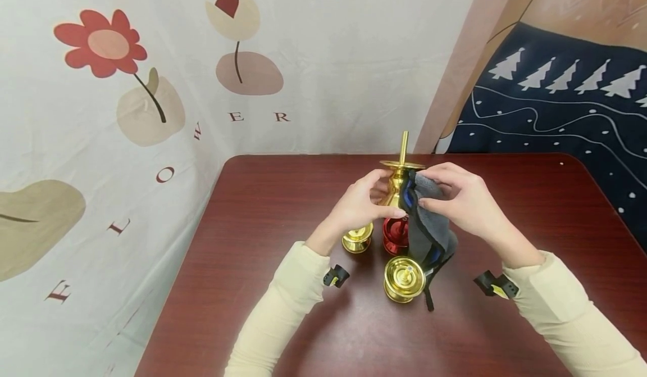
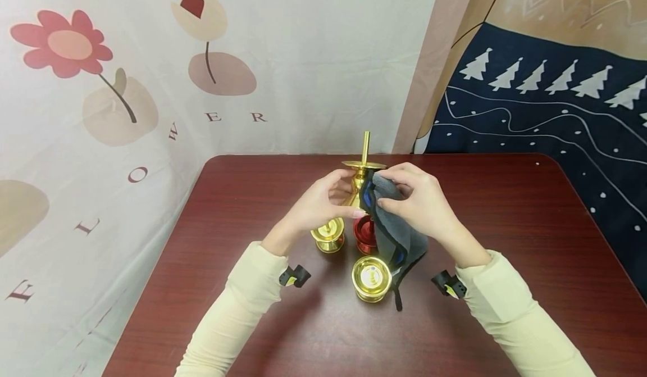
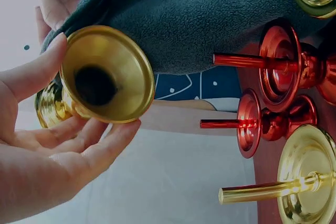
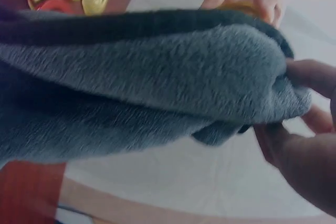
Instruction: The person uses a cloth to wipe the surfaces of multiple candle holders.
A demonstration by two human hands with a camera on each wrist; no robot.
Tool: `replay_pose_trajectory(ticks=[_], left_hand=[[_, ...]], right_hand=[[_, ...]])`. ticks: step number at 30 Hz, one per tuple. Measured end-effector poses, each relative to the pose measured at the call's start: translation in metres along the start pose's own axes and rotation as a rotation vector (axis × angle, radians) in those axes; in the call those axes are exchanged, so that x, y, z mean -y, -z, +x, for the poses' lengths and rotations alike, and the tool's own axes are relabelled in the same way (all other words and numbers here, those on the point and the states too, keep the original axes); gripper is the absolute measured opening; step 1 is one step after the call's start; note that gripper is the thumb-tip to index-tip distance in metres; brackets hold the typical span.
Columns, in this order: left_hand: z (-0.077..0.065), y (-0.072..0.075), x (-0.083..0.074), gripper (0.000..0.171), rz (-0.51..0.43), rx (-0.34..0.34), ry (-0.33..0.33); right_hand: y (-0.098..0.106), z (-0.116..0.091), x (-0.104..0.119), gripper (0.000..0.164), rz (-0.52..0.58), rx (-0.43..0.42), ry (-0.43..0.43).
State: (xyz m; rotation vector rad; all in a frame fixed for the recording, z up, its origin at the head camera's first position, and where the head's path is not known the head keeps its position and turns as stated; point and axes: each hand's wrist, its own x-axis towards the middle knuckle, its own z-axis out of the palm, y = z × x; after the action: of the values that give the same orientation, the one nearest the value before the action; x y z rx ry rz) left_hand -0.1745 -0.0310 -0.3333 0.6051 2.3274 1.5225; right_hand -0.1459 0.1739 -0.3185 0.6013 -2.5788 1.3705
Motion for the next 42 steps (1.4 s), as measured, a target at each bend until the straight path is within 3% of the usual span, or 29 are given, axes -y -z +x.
replay_pose_trajectory(ticks=[4,11,17,21,26,32,36,42], left_hand=[[-0.001,0.004,0.001,0.068,-0.112,0.059,-0.014],[-0.004,0.009,0.003,0.065,-0.282,0.145,-0.027],[-0.005,0.009,0.004,0.064,-0.383,0.183,-0.021],[-0.002,0.006,0.006,0.065,-0.294,0.122,-0.037],[-0.001,0.001,0.006,0.067,-0.064,0.008,-0.033],[0.000,-0.002,0.003,0.069,0.064,-0.022,0.004],[0.000,0.000,0.004,0.069,0.004,0.017,0.004],[-0.002,0.010,0.009,0.067,-0.185,0.106,-0.046]], right_hand=[[0.004,0.000,-0.010,0.038,0.094,-0.002,-0.001],[0.006,-0.001,-0.025,0.038,0.233,0.017,-0.101],[0.004,-0.001,-0.026,0.038,0.270,0.014,-0.072],[0.002,-0.001,-0.021,0.037,0.236,0.011,-0.048],[-0.001,-0.001,-0.011,0.036,0.102,0.012,-0.040],[-0.007,-0.003,0.001,0.039,-0.080,-0.029,0.045],[-0.008,-0.003,0.003,0.040,-0.098,-0.038,0.076],[-0.001,-0.001,-0.001,0.039,0.057,-0.017,0.023]])
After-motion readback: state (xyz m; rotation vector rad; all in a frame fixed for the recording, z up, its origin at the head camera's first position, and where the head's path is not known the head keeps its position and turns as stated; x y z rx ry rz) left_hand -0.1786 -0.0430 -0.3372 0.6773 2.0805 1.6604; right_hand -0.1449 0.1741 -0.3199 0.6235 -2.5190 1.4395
